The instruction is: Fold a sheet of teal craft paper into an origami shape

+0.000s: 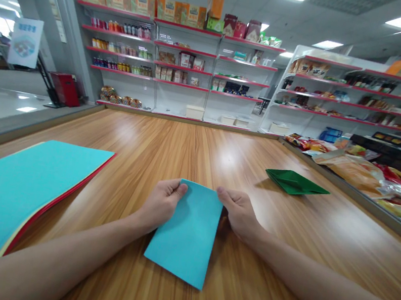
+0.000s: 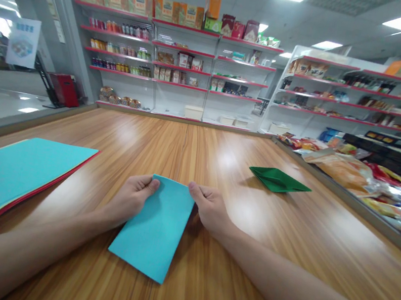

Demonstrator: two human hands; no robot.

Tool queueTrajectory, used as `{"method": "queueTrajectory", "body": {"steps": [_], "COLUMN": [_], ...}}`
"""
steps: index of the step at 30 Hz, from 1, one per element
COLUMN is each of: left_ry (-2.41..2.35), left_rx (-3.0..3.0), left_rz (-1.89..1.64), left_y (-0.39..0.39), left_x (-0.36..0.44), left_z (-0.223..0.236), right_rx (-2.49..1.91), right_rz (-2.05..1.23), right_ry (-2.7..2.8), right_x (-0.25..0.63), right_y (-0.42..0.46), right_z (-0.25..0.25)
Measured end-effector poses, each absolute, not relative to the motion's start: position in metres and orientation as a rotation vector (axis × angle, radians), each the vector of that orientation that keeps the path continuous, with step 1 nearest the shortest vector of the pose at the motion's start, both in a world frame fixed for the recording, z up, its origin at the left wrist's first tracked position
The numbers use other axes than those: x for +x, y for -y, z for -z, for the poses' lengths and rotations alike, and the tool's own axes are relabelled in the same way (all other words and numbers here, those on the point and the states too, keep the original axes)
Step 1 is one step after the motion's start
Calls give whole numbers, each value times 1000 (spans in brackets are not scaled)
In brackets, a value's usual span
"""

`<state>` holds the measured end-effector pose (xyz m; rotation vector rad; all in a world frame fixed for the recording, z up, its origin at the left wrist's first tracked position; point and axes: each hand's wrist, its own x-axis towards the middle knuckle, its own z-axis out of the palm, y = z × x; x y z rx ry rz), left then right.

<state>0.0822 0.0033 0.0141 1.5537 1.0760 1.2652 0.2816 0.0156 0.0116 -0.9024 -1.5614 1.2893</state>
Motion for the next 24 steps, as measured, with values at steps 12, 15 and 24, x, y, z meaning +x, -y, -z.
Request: {"method": "queueTrajectory", "body": {"steps": [12, 15, 24], "left_ry": [-1318, -1340, -1405], "left_rx": [1631, 1635, 1550], "left_rz": [-1483, -1522, -1603], "left_y": [0, 2, 4], "left_x": [79, 81, 79], "left_z": [-22, -24, -27], "right_rx": [-935, -944, -1014], "right_rz": [-1552, -1541, -1623], "right_ry": [1707, 1681, 1787], "right_x": [280, 278, 276], "right_y": [-13, -12, -5], "right_z": [-13, -15, -17]}}
